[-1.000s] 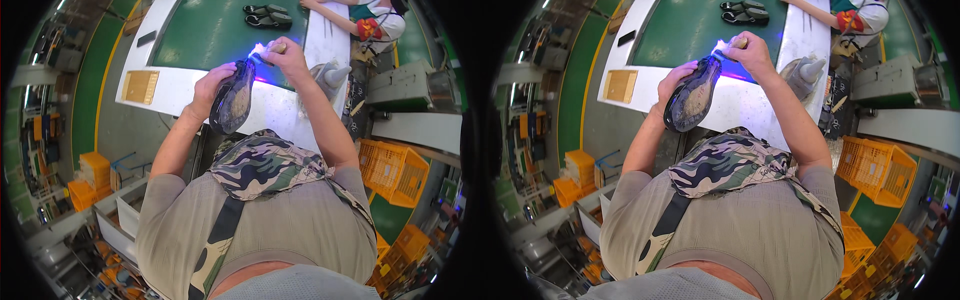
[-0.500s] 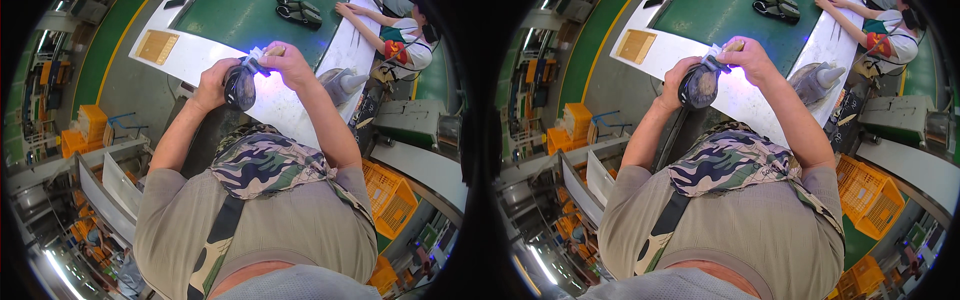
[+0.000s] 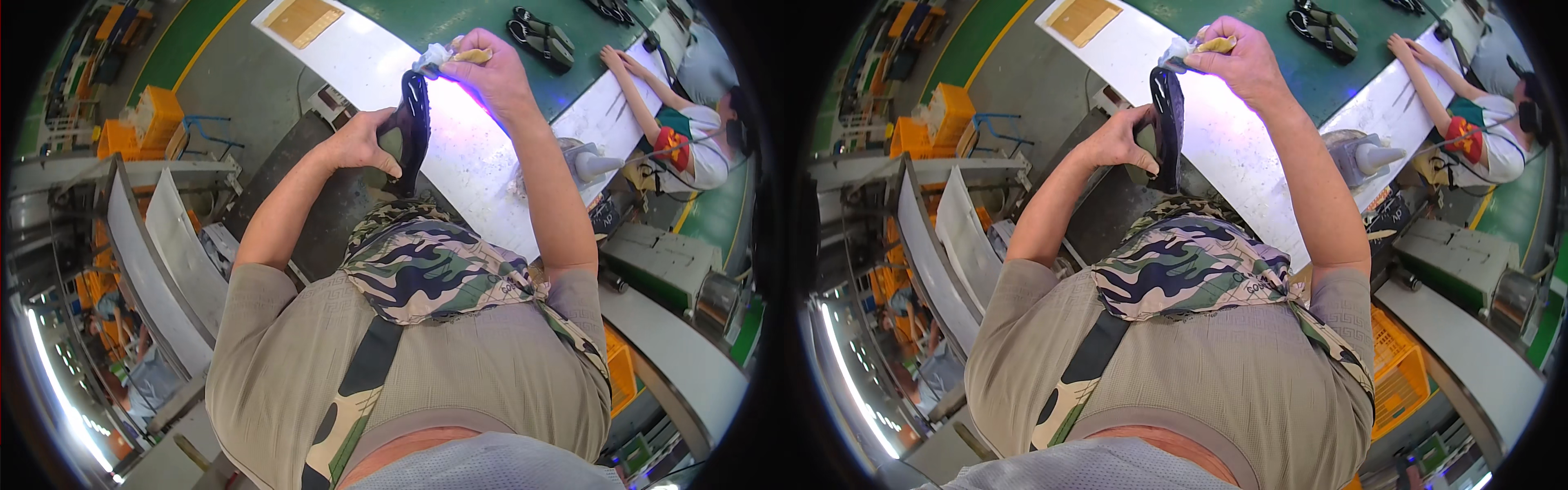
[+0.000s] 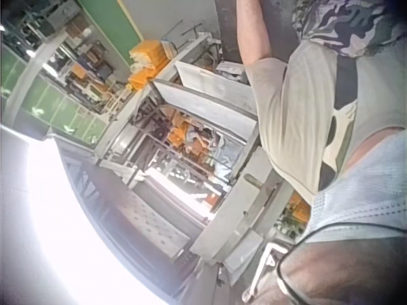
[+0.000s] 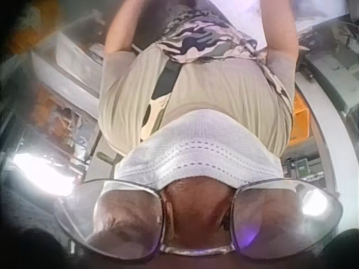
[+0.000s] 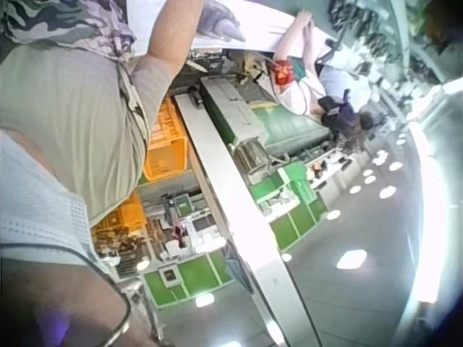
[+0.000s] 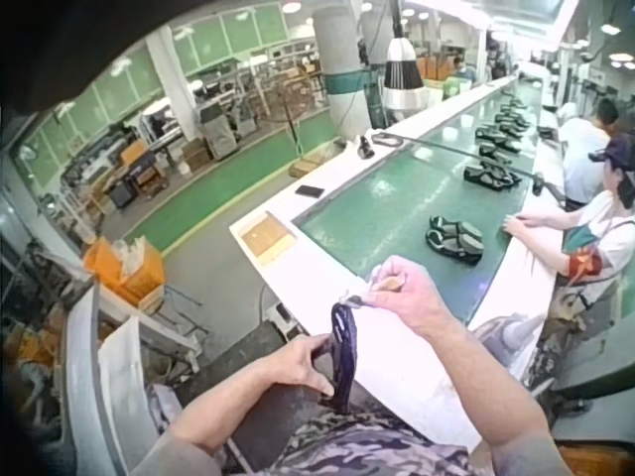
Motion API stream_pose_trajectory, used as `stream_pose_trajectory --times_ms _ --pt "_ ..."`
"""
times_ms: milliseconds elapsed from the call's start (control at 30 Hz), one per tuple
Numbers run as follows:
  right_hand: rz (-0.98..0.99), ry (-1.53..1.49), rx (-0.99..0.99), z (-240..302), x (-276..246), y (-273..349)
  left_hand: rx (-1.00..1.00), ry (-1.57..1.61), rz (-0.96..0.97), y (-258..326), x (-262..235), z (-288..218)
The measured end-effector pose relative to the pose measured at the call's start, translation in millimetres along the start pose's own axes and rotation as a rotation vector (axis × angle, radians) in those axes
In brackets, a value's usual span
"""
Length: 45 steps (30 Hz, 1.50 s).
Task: The person wipes the surface of black high-heeled shoes with a small cloth. They pick up shoes from a green conveyor belt, wipe the exterior, and place them into a yellow plastic crate. The process is repeated for multiple shoes.
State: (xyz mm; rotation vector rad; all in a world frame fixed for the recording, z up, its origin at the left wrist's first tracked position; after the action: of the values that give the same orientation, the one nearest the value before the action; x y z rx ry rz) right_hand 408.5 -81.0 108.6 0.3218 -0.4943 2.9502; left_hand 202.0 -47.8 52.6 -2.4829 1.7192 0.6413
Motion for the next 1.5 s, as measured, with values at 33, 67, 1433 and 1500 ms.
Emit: stream_pose_trajectory --times_ms 33,67,1433,1500 --pt "0.013 0.025 -0.022 -5 1 -2 -0.011 0.044 0.017 5 1 2" --pt "0.029 0.05 -0.042 -7 6 -5 -0.035 0.12 0.016 10 1 8" --pt "0.485 0.011 0.486 -178 292 55 0.253 1.849 -0.787 300 -7 257" --pt "0.385 -0.064 0.551 -195 304 57 0.337 1.866 -0.769 309 -10 257"
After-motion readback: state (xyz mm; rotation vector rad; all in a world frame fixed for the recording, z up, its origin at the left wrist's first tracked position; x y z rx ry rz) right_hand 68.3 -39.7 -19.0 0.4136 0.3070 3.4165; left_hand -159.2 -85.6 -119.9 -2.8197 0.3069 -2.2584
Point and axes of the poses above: each hand's wrist, its own y-axis away from the middle knuckle, its own x-axis out of the palm, z = x × y, the point moved 6 cm from there along -y, towards the middle knuckle, and after that the axes turned 3 degrees about -x, right-handed, at the moved point
